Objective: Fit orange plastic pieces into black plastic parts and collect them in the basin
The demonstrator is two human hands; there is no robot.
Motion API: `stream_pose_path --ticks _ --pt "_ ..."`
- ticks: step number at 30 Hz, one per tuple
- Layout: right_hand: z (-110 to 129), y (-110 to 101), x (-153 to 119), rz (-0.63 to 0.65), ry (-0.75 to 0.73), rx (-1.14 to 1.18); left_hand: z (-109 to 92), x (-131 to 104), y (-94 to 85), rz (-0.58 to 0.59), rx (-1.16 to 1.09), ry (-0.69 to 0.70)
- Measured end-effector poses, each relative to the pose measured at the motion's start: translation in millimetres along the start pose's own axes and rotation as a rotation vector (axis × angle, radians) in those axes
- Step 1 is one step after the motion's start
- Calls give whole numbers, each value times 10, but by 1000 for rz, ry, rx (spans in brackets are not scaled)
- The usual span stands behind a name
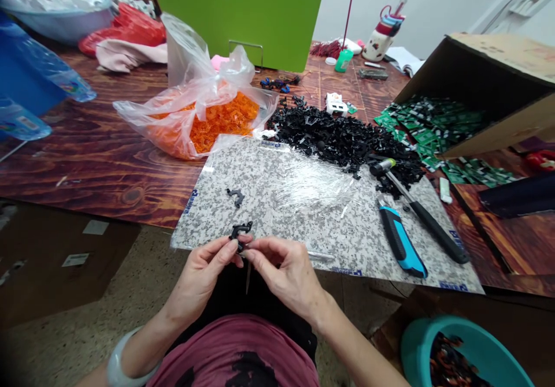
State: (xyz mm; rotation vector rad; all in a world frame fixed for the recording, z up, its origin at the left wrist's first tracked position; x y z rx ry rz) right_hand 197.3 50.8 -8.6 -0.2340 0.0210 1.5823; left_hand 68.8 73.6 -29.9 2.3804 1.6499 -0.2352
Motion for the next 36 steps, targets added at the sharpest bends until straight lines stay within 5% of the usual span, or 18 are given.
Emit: stream_pose_path --ticks 5,12,20,26,36 --pt "242 -267 90 -130 -91 -214 -112 -27 77 83 55 8" --pt "311 35 170 124 -135 -224 -179 -65 123 136 280 134" --pt "254 49 162 161 -75 -191 -206 -70 151 167 407 209" --pt "327 48 132 52 -168 -263 -250 -75 176 185 475 260" --pt "-53 38 206 356 141 51 -60 -12 141 273 334 66"
Point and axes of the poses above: each hand's wrist, its own x-axis towards the middle knuckle, its own y-axis out of the palm, z = x × y, the point moved 9 cm from there along x, towards the middle knuckle, and after that the axes turned 2 degrees about x, right-handed, at the moved point
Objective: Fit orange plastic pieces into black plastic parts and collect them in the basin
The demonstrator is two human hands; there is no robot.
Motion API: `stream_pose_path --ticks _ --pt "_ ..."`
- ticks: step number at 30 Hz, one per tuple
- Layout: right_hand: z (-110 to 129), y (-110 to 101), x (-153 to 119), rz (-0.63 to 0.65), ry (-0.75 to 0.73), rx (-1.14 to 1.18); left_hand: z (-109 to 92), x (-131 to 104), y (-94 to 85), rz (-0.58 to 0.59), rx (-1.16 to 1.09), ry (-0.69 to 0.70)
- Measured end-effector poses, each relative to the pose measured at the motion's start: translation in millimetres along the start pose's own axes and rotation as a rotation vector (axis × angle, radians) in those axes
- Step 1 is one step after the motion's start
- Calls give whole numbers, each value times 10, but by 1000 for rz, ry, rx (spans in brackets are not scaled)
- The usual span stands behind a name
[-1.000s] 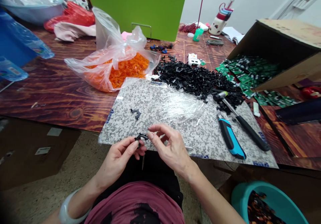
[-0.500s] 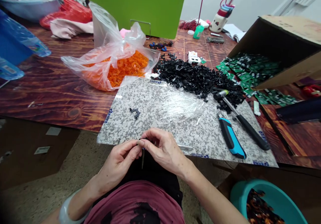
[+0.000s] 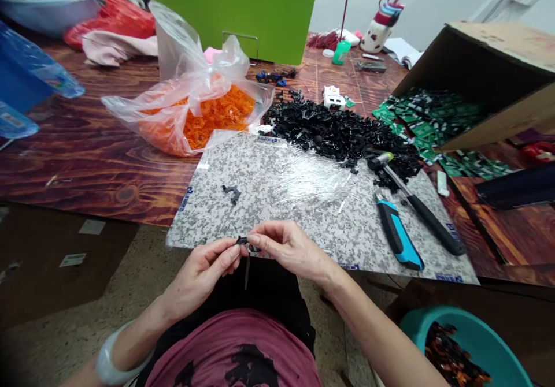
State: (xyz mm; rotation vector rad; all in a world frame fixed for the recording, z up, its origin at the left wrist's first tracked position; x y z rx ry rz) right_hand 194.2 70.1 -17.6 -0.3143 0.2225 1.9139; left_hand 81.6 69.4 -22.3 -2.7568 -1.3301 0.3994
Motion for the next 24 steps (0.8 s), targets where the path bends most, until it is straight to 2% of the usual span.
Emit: stream_pose_path --ticks 3,5,11,13,17,21,24 --pt "-33 5 -14 37 31 -8 -3 10 3 5 -31 -5" --pt "-16 19 -22 16 3 -60 -11 17 15 5 -50 -11" --pt "185 -7 -80 -268 -246 -407 -40 62 -16 -79 -111 -28" --pt "198 -16 -69 -305 -280 -434 -31 79 -32 -92 -127 -42" --pt "165 -10 49 -212 -244 -367 1 88 -79 -92 -186 -64" --pt "248 41 131 -108 -241 -368 37 66 -180 -136 -242 -83" --pt "330 50 171 -79 -264 -389 79 59 -259 -178 -304 -109"
Point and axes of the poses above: each hand's wrist, its own x-axis towards the middle knuckle, its own y-axis out of the palm, z = x × y, the point moved 9 cm from there along x, towards the middle knuckle, and after that the axes turned 2 degrees about x, right-handed, at the moved point
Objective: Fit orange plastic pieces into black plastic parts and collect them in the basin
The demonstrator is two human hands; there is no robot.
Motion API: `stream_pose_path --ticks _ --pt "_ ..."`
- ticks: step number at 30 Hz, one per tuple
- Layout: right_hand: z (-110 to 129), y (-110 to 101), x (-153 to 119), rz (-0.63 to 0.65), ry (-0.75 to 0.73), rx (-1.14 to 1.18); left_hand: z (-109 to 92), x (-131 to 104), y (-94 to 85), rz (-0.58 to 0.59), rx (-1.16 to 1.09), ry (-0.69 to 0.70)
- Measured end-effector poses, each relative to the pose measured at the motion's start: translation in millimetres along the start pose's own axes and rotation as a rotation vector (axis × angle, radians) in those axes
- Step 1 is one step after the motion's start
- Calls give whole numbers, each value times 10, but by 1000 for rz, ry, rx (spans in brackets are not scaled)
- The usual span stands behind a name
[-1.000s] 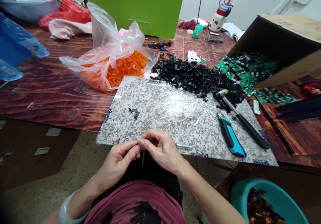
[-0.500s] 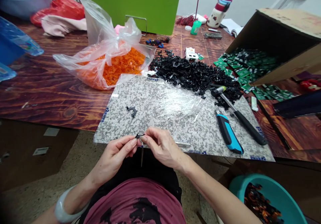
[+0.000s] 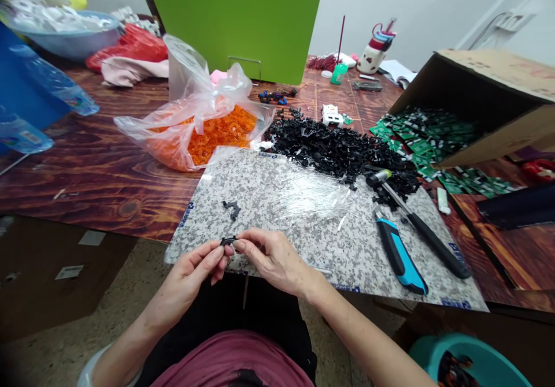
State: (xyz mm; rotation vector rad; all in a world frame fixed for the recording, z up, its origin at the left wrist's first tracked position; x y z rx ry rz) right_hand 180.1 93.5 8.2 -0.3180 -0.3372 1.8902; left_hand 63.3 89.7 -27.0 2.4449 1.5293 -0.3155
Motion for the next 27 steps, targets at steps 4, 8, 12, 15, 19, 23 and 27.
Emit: stream_pose_path --ticks 4,8,12,15,19,23,27 --pt "27 -158 232 -64 -40 -62 19 15 -120 -61 -114 -23" --pt "90 -359 797 -170 -116 -312 19 4 -217 -96 -196 -25" --pt "163 -425 1548 -244 -163 -609 32 -32 -299 -118 -233 -49" --pt "146 -377 2044 -253 -130 -704 50 -61 -375 -141 -253 -75" --pt "101 -225 2451 -225 -59 -835 50 -77 -469 -155 -277 -96" --pt "57 -128 2623 -189 6 -919 24 -76 -543 -171 -286 -93" --pt "1 -105 2659 -139 44 -939 18 -74 -554 -166 -296 -83"
Point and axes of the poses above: each hand's wrist, its own x-axis towards the middle knuckle, its own y-axis out of the palm, z = x × y, the point moved 9 cm from there along x, towards the middle knuckle, and after that the axes turned 2 degrees about x, right-handed, at the moved point
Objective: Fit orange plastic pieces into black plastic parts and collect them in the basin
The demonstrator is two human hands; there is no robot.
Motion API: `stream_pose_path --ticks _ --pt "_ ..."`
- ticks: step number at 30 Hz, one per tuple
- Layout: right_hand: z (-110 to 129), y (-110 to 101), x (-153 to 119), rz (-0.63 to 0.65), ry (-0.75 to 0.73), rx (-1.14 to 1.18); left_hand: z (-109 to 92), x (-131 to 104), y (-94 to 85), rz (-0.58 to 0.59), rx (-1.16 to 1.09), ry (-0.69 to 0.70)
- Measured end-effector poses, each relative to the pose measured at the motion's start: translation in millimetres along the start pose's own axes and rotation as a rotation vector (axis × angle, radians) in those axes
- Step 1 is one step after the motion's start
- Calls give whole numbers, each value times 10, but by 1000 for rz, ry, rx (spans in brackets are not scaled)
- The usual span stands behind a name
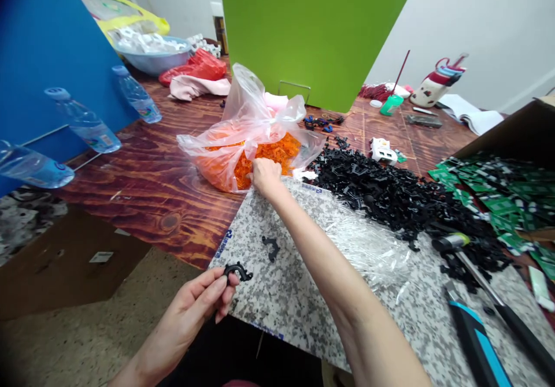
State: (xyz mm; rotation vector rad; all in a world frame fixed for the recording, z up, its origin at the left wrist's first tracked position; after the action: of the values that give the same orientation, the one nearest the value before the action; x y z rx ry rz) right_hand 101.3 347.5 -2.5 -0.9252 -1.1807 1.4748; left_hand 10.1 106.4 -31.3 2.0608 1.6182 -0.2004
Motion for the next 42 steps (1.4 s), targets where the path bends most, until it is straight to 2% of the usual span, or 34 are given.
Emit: stream_pose_path --ticks 4,8,14,17,21,26,34,42 --pt "29 -6 -65 2 -20 -10 -3 -22 28 22 -2 8" --pt "169 -55 -124 -34 -80 -23 -18 -53 32 28 -10 20" --pt "337 -29 -70 -7 -190 17 -29 -54 -7 -2 -107 13" --pt "259 -27 -28 -27 -177 73 -28 -44 -32 -27 -170 1" --pt "39 -110 -50 -119 -114 186 -15 -24 -61 -51 -169 7" --pt "-253 -251 -343 -199 -9 325 -1 6 -67 -63 -160 26" --pt "-457 -190 -1060 -103 -9 403 40 8 21 -22 -194 36" --pt "-580 -190 -1240 -39 11 246 45 -57 68 -32 -166 51"
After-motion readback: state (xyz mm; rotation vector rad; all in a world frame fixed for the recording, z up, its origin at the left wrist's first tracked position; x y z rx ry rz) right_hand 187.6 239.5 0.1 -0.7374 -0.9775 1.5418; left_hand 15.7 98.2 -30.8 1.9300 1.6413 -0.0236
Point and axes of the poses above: each hand's wrist, its own x-axis towards the middle knuckle, its own y-axis out of the palm, z = x × y, the point moved 9 cm from there along x, towards the middle knuckle, and after that the axes turned 2 degrees about x, right-handed, at the moved point
